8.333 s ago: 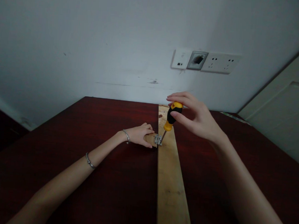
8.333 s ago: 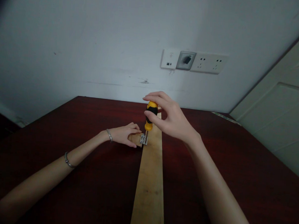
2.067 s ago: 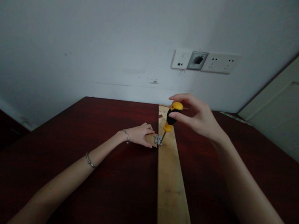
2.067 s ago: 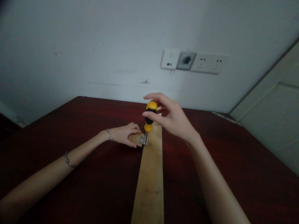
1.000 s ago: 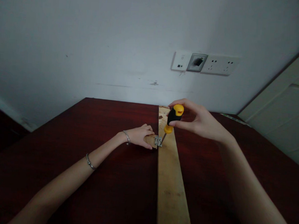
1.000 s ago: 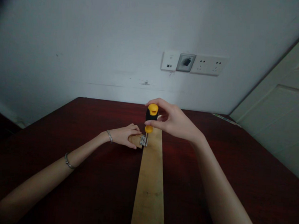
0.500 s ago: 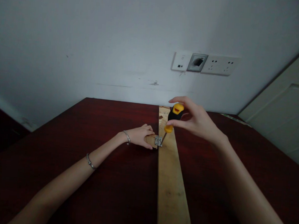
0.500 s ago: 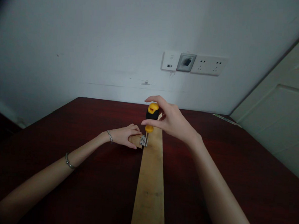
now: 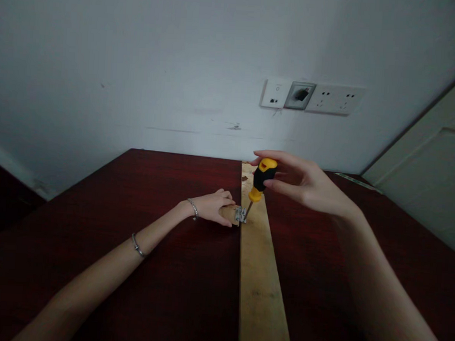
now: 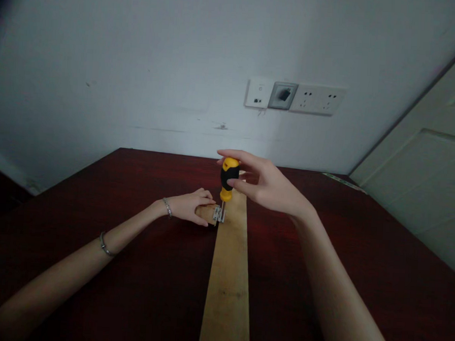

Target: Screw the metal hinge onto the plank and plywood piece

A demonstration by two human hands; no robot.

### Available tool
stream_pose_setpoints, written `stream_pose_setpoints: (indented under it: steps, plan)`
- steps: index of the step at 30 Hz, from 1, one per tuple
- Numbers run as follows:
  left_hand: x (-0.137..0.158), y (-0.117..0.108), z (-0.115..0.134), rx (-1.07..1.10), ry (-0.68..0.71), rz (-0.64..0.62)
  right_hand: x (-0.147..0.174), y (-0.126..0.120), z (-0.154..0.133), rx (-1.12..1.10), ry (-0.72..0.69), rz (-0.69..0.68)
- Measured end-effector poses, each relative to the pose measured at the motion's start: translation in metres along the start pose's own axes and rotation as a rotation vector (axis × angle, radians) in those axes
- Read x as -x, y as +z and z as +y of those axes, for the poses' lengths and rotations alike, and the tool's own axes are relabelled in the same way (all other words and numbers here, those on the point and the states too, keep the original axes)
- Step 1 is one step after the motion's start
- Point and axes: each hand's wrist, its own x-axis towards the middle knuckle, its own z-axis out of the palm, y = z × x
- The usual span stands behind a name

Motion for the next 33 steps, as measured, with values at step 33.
stream_pose_setpoints:
  steps: [33]
  plan:
    - [-0.001, 0.001, -0.002, -0.005, 0.005, 0.012, -0.007, 0.013, 0.014, 0.09, -0.099, 0.091]
